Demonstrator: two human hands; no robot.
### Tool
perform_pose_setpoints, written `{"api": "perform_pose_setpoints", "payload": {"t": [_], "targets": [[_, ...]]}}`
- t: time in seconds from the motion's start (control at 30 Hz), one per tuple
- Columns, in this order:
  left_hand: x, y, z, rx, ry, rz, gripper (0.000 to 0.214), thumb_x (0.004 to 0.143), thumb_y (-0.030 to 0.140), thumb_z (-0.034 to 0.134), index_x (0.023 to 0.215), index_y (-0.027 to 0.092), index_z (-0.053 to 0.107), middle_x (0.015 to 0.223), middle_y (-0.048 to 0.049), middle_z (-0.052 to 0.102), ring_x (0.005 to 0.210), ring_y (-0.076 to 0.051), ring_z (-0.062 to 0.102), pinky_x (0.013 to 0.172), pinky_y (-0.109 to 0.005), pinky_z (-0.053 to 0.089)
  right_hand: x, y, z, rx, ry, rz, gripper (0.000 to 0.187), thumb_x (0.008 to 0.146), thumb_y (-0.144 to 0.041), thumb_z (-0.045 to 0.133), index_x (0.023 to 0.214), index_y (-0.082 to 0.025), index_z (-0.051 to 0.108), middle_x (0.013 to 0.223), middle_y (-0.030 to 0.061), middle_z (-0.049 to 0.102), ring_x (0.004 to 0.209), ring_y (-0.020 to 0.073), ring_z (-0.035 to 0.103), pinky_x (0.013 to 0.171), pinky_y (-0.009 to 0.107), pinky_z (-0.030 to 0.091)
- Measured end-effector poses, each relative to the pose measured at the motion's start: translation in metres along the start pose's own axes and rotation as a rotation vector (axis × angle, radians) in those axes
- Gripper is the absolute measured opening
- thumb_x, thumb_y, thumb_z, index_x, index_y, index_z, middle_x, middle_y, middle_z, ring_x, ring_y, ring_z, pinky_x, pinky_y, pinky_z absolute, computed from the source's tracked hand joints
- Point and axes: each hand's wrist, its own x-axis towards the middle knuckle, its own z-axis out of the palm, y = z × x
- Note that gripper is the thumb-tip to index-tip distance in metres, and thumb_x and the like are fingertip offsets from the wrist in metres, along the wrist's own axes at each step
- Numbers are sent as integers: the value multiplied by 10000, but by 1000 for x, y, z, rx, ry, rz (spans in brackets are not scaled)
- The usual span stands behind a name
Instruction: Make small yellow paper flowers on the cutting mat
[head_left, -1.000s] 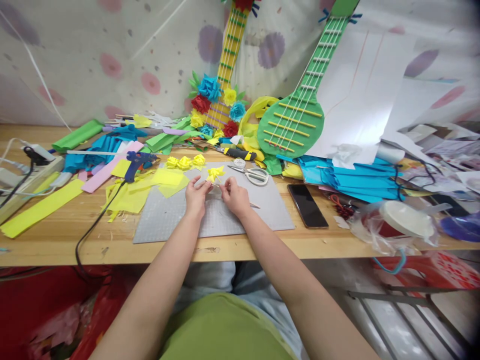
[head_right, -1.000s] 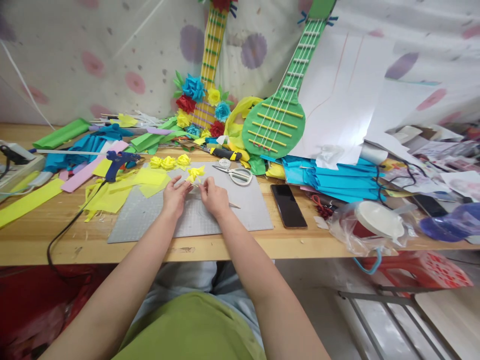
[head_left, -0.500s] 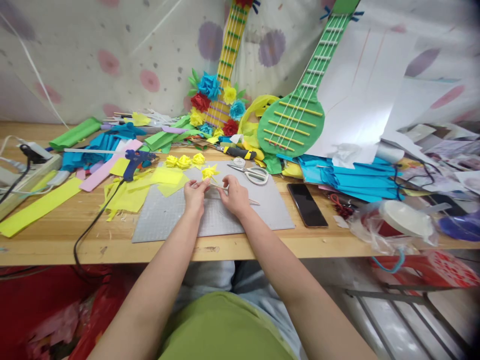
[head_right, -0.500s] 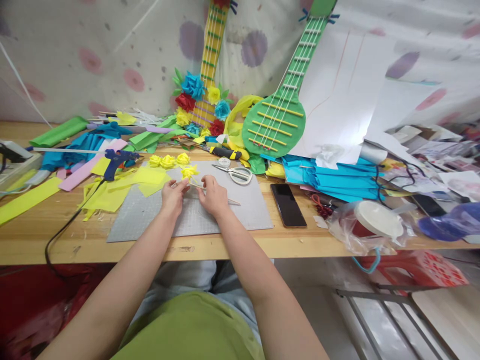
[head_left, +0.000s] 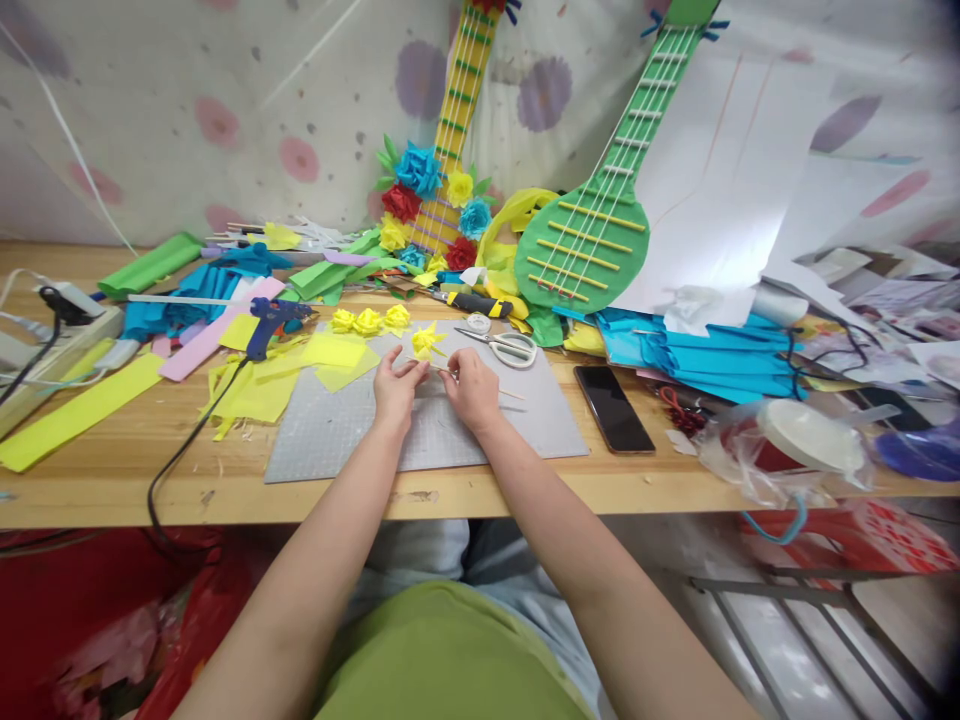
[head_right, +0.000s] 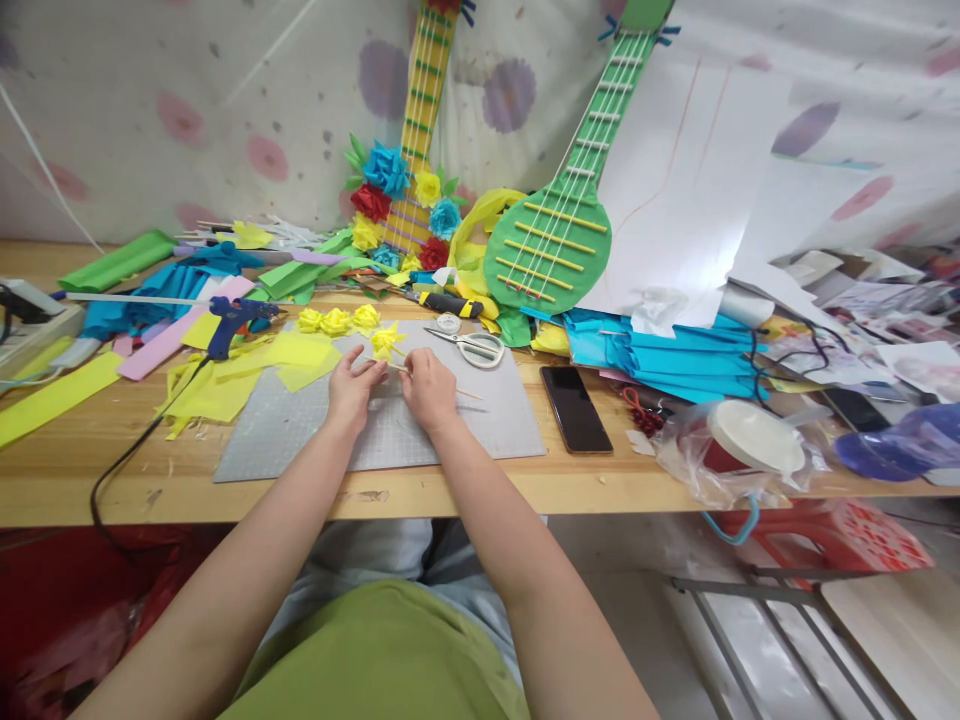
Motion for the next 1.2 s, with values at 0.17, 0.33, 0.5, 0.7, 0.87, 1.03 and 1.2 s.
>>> {"api": "perform_pose_setpoints", "payload": {"t": [0.17, 0.33, 0.5, 0.7, 0.87, 1.03, 1.2], "targets": [[0, 1, 0, -46, 22, 2, 699, 573, 24, 650, 1196, 163, 366, 699, 19, 598, 619, -81, 585, 675, -240, 484, -1, 0, 3, -7, -14, -1, 63, 798, -258, 439, 806, -197, 451, 810, 22, 540, 724, 144, 495, 572, 247, 305], [-1, 1, 0, -36, 66, 21, 719, 563, 8, 649, 1198, 171, 353, 682, 30, 587, 632, -91, 590, 684, -250, 485, -1, 1, 4, -8, -25, -5, 69, 799, -267, 447, 797, -198, 444, 794, 11, 535, 712, 137, 494, 558, 245, 293], [-2, 2, 0, 1, 80, 3, 722, 567, 15, 653, 1210, 136, 348, 655, 28, 595, 597, -83, 582, 721, -259, 471, 0, 2, 3, -2, -38, 0, 77, 794, -276, 456, 784, -201, 442, 790, 6, 540, 694, 134, 493, 550, 245, 285], [2, 0, -2, -29, 112, 20, 684, 547, -5, 660, 1143, 144, 358, 645, 46, 588, 611, -70, 583, 755, -252, 460, 0, 2, 1, 22, -44, 6, 79, 787, -278, 468, 791, -202, 447, 790, 1, 544, 675, 126, 494, 557, 243, 294], [2, 0, -2, -38, 146, -19, 590, 541, 7, 674, 1022, 158, 368, 662, 37, 585, 595, -76, 580, 717, -274, 483, 0, 1, 1, 29, -37, 6, 81, 785, -275, 468, 812, -199, 453, 794, -1, 545, 683, 123, 497, 566, 238, 302], [1, 2, 0, -40, 155, -21, 556, 537, 13, 684, 956, 176, 358, 665, 35, 579, 596, -82, 581, 704, -280, 490, -1, 0, 1, 30, -42, 11, 91, 793, -279, 451, 832, -197, 456, 810, 9, 552, 690, 125, 501, 575, 239, 309], [2, 1, 0, -48, 156, -26, 545, 541, 9, 682, 967, 170, 383, 670, 31, 581, 599, -82, 582, 704, -273, 487, -1, 0, 0, 41, -54, 23, 90, 787, -276, 458, 835, -199, 460, 819, 8, 558, 690, 123, 509, 580, 238, 320]]}}
